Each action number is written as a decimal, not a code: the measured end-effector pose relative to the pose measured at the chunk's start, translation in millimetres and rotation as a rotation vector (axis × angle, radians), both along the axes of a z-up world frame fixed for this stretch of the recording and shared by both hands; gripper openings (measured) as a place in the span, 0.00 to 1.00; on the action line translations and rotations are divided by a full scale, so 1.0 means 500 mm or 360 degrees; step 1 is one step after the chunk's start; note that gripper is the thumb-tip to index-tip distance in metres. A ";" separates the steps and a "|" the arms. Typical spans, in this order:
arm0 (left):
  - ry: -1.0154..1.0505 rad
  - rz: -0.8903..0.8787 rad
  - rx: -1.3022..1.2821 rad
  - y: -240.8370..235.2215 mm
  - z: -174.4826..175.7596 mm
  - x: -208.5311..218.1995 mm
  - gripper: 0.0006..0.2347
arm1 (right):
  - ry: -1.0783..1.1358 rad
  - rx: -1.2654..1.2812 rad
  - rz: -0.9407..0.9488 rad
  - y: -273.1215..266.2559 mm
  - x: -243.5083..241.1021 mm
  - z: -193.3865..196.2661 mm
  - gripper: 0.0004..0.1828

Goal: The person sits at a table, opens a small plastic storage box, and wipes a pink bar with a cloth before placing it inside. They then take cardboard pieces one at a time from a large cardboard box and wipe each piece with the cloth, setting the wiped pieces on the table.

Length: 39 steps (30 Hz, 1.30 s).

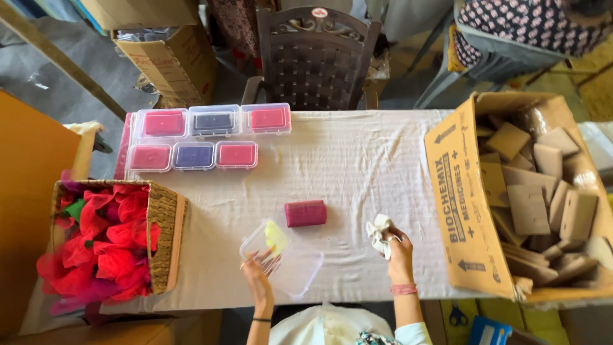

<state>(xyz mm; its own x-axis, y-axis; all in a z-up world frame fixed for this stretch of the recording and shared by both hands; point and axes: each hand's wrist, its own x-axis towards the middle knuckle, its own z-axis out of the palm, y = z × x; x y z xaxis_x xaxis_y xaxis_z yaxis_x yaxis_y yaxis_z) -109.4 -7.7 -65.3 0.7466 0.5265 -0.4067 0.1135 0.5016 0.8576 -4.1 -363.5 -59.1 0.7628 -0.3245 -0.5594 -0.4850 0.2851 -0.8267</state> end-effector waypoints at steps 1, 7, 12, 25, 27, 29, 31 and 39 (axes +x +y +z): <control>-0.0006 0.0021 0.0004 0.002 -0.012 0.007 0.23 | -0.0006 0.0004 0.0021 -0.005 0.010 -0.022 0.18; -0.0071 0.0170 -0.0042 0.015 -0.006 -0.034 0.22 | -0.0249 -0.0423 0.0158 0.030 0.005 -0.051 0.23; -0.0019 0.0051 -0.0118 0.015 0.027 -0.022 0.20 | -0.0284 -0.0019 0.0906 0.156 -0.013 -0.050 0.21; 0.0061 -0.0233 -0.0155 0.079 0.023 0.005 0.23 | 0.0063 0.0309 0.1166 0.400 -0.108 0.051 0.17; 0.0122 -0.0359 -0.0076 0.089 0.010 -0.004 0.26 | 0.0070 0.0296 0.0945 0.407 -0.114 0.059 0.17; 0.0168 -0.0450 -0.0072 0.091 0.007 0.002 0.26 | 0.0044 0.0289 0.0850 0.406 -0.114 0.056 0.16; 0.0218 -0.0532 -0.0068 0.086 0.008 -0.005 0.26 | 0.0023 0.0283 0.0764 0.401 -0.120 0.052 0.16; 0.0305 -0.0689 -0.0206 0.045 0.010 0.000 0.22 | -0.0001 0.0225 0.0807 0.379 -0.104 0.037 0.16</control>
<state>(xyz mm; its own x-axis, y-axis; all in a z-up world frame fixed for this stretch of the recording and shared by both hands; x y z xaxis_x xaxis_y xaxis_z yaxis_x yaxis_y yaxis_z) -109.7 15.0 -60.1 0.7911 0.1201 -0.5997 0.4848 0.4747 0.7346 -55.9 -174.3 -40.4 0.8046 0.1642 -0.5707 -0.5907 0.1236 -0.7973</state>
